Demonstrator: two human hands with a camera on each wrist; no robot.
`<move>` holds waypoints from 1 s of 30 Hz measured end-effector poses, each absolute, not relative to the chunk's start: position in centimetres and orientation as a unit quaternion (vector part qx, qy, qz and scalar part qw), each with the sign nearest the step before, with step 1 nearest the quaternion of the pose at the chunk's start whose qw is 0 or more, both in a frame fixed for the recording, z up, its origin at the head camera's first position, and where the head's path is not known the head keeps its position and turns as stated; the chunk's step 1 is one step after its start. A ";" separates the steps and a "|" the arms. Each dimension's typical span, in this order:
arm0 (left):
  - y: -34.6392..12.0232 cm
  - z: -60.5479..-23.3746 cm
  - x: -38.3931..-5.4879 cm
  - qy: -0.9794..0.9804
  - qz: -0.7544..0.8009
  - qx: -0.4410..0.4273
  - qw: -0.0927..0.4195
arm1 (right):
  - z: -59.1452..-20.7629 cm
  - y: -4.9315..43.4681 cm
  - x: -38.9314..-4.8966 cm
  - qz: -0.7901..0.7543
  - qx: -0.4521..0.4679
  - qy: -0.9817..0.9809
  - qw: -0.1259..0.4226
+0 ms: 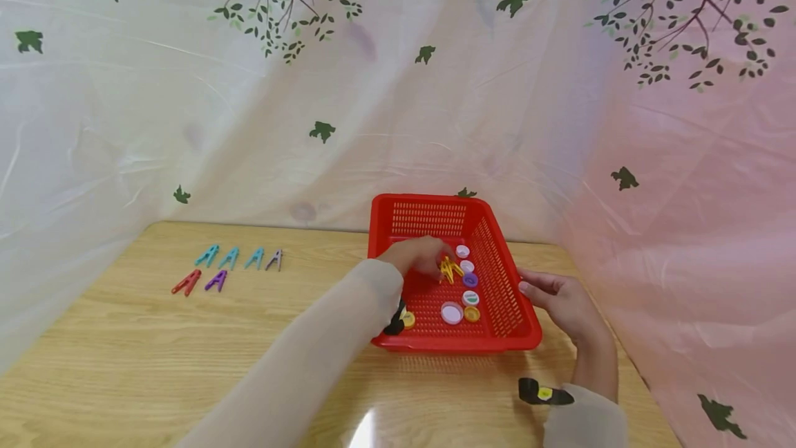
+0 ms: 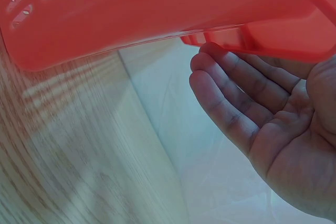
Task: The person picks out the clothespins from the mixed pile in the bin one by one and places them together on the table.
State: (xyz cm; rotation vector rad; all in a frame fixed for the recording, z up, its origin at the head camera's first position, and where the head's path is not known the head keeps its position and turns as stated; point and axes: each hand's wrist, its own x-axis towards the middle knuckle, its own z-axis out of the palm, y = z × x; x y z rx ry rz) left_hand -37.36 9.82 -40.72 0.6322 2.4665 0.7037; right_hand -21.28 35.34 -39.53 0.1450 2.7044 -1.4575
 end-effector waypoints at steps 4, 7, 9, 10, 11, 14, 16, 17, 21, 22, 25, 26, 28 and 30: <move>10.0 -40.7 -37.1 0.905 0.260 0.221 0.255 | -39.6 35.3 -21.2 -0.471 0.041 0.880 0.033; 10.0 -40.4 -36.7 0.901 0.281 0.202 0.262 | -39.5 35.3 -21.2 -0.473 0.049 0.879 0.038; 10.0 -40.1 -36.6 0.898 0.293 0.193 0.266 | -39.4 35.3 -21.2 -0.475 0.055 0.877 0.042; 10.0 -40.0 -36.5 0.897 0.296 0.191 0.266 | -39.3 35.3 -21.2 -0.476 0.057 0.877 0.043; 9.9 -40.1 -36.6 0.899 0.290 0.197 0.262 | -39.3 35.3 -21.2 -0.477 0.061 0.875 0.045; 10.0 -40.2 -37.0 0.904 0.267 0.218 0.252 | -39.3 35.3 -21.2 -0.478 0.059 0.875 0.045; 10.1 -40.4 -37.2 0.908 0.251 0.232 0.243 | -39.3 35.4 -21.2 -0.477 0.056 0.876 0.045; 10.1 -40.5 -37.2 0.909 0.245 0.236 0.240 | -39.3 35.4 -21.2 -0.476 0.054 0.877 0.045; 10.2 -40.4 -37.0 0.907 0.263 0.215 0.250 | -39.3 35.3 -21.1 -0.472 0.050 0.879 0.046; 10.2 -40.4 -36.9 0.906 0.269 0.209 0.252 | -39.3 35.3 -21.1 -0.470 0.050 0.880 0.046; 10.3 -40.1 -36.5 0.902 0.283 0.197 0.262 | -39.3 35.3 -21.0 -0.468 0.051 0.881 0.046; 10.3 -40.0 -36.4 0.901 0.286 0.195 0.263 | -39.3 35.3 -21.0 -0.468 0.053 0.881 0.046; 10.3 -39.9 -36.3 0.900 0.289 0.190 0.265 | -39.3 35.3 -21.0 -0.468 0.058 0.881 0.048; 10.1 -39.7 -36.3 0.900 0.294 0.178 0.269 | -39.3 35.2 -21.2 -0.469 0.060 0.880 0.051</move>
